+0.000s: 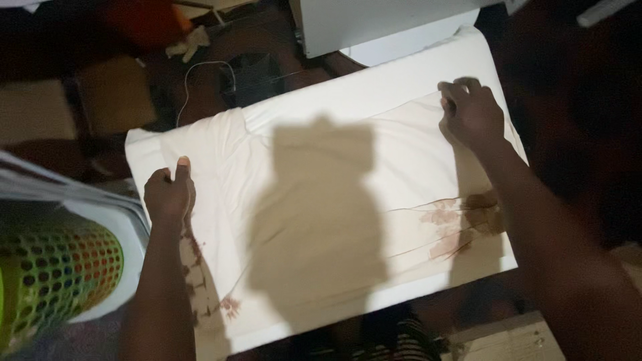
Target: The person folds a light-colored garment by hand on a white surface, smoothing the fabric and aligning the sleeves.
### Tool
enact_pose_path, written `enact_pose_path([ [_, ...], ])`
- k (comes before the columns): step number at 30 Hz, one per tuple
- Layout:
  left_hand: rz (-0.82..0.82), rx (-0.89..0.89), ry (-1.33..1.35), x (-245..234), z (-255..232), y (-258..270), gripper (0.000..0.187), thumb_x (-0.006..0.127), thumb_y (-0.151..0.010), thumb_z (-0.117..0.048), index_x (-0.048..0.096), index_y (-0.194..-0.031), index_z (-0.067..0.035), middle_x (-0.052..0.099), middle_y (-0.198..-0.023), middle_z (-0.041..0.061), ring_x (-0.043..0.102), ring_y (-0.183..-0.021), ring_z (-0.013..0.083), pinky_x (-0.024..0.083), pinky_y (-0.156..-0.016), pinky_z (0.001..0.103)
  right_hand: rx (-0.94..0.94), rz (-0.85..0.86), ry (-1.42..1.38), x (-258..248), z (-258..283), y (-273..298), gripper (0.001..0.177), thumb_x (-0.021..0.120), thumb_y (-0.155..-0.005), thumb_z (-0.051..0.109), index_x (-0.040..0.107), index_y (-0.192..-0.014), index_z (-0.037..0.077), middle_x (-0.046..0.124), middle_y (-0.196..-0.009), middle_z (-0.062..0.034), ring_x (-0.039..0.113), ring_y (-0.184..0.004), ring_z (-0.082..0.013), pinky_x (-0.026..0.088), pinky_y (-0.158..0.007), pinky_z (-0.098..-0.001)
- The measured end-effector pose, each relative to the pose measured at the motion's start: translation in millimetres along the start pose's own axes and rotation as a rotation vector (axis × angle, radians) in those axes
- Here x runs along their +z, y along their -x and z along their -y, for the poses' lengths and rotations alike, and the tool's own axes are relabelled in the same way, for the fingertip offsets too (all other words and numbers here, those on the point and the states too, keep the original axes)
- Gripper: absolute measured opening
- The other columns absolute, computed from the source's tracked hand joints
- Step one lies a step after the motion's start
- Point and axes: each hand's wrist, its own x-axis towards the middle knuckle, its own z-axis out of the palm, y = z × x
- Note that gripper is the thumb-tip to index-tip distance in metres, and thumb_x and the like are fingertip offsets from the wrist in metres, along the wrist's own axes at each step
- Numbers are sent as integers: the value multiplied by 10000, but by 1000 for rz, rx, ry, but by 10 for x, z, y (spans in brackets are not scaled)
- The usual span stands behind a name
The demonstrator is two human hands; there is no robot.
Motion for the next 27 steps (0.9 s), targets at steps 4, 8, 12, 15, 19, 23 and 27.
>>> enact_pose_path([
  [4,-134,168,127,161,71,-209,467,613,-1090,-444,675,-1054,17,700,-949,192,666,-833,299,515,-806,449,78,48,-21,66,-73,-191,236,676,-1074,285,731,-1177,79,642,-1203,-216,680,-1013,-302,575,-808,-432],
  [8,-304,345,274,216,104,-223,543,618,-1162,-483,602,-1015,40,632,-886,160,606,-801,290,504,-778,439,256,209,-48,146,-254,-397,274,672,-1149,331,732,-1140,64,678,-1133,-172,695,-957,-261,564,-863,-437],
  [12,-410,140,71,321,-67,-154,598,575,-1112,-566,554,-1038,27,544,-806,117,549,-705,270,498,-695,428,160,-10,-99,225,-258,-361,209,730,-1069,247,722,-1153,56,636,-1253,-188,635,-1094,-291,544,-898,-427],
  [15,-623,293,-28,389,-142,-130,597,489,-1089,-547,546,-1150,44,556,-912,161,579,-814,247,504,-733,388,212,-220,196,244,77,-223,324,709,-1040,213,679,-1303,26,617,-1283,-261,622,-1131,-319,518,-923,-459],
  [19,-637,663,-542,740,-322,230,371,451,-1197,-318,596,-1218,22,600,-1045,182,570,-950,317,490,-851,445,377,-1,-487,439,983,117,549,498,-1020,316,514,-1445,-31,650,-1222,-247,647,-1121,-384,506,-1056,-516],
  [23,107,878,-128,1163,-765,1232,324,607,-1002,-229,583,-1314,-144,576,-1383,109,508,-1374,310,384,-1185,513,-457,285,-267,493,1880,736,838,593,-902,522,357,-1538,31,300,-1627,-198,207,-1534,-334,141,-1230,-581],
  [27,18,1034,-188,995,-972,1283,689,628,-967,-501,459,-1534,-148,345,-1627,237,268,-1523,409,203,-1207,624,-332,249,-333,606,1481,842,809,601,-951,555,361,-1585,114,289,-1680,-141,221,-1560,-305,124,-1231,-611],
])
